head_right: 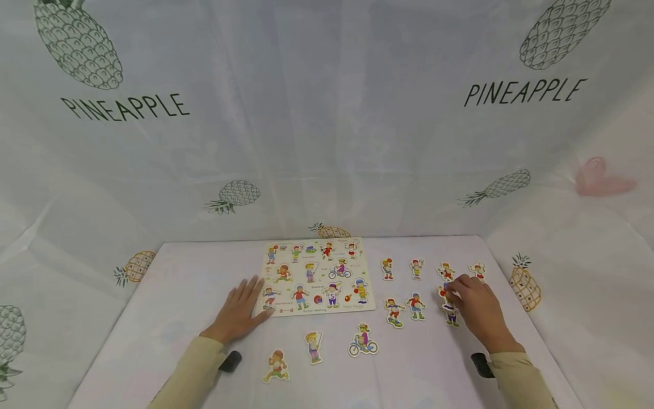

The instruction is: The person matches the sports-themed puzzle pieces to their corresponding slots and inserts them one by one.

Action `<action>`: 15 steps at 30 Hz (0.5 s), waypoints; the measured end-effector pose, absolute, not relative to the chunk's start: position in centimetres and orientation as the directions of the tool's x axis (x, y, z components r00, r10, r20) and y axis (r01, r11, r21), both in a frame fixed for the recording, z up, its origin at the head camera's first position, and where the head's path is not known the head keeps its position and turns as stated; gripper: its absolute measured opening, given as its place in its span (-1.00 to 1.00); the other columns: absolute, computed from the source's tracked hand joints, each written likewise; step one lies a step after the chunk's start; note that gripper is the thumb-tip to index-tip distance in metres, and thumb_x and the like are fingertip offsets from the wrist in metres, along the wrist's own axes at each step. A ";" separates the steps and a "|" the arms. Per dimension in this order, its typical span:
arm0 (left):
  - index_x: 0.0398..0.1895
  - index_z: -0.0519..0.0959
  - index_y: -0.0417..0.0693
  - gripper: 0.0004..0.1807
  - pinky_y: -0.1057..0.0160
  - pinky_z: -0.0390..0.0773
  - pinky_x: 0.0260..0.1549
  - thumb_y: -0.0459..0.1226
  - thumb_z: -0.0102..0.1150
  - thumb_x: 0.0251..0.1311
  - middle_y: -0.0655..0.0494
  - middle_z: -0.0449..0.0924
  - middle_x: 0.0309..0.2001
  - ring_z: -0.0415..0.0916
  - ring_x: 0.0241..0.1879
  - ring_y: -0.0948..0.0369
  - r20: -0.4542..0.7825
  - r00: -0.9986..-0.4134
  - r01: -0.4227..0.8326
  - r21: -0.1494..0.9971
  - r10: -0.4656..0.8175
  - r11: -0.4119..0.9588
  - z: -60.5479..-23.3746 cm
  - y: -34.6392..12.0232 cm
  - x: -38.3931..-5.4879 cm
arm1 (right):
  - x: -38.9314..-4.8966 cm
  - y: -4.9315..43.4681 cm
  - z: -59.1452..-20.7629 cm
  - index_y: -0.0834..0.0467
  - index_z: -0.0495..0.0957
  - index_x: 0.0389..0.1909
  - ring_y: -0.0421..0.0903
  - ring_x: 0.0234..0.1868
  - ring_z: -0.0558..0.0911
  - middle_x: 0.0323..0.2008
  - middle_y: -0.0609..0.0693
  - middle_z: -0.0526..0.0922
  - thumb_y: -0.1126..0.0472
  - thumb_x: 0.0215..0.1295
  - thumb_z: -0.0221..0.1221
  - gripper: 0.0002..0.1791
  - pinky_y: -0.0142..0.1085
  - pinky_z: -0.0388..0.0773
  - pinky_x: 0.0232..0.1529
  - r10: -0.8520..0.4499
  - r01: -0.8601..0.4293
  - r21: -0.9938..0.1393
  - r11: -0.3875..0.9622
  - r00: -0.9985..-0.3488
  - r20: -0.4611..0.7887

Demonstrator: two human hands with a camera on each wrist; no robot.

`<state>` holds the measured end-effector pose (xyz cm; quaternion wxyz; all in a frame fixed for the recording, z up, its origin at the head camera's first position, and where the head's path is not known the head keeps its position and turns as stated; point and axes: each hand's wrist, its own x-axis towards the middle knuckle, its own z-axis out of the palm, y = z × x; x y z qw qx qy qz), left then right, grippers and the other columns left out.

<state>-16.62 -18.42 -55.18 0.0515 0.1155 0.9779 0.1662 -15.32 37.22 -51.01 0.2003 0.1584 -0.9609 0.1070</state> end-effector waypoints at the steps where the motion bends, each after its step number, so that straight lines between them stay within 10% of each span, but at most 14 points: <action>1: 0.66 0.14 -0.25 -0.03 -0.32 -0.05 0.58 0.11 0.26 0.41 -0.27 0.01 0.68 -0.08 0.65 -0.30 -0.063 -0.968 0.209 0.338 0.244 0.917 -55.1 -18.4 -16.6 | -15.4 36.7 -50.9 0.25 0.73 -0.30 0.13 -0.28 0.63 -0.33 0.04 0.66 0.44 0.01 0.55 -0.77 0.10 0.56 -0.29 -0.272 -0.357 -0.137 0.924 -0.865 0.421; 15: 0.67 0.11 -0.25 0.00 -0.32 -0.08 0.59 0.12 0.27 0.40 -0.27 -0.01 0.68 -0.11 0.65 -0.30 -0.068 -0.967 0.206 0.361 0.246 0.910 -55.6 -18.5 -16.8 | -17.4 30.4 -51.7 0.21 0.73 -0.28 0.03 -0.26 0.63 -0.28 0.01 0.68 0.44 0.00 0.57 -0.73 -0.03 0.63 -0.26 -0.356 -0.461 -0.143 0.876 -0.817 0.454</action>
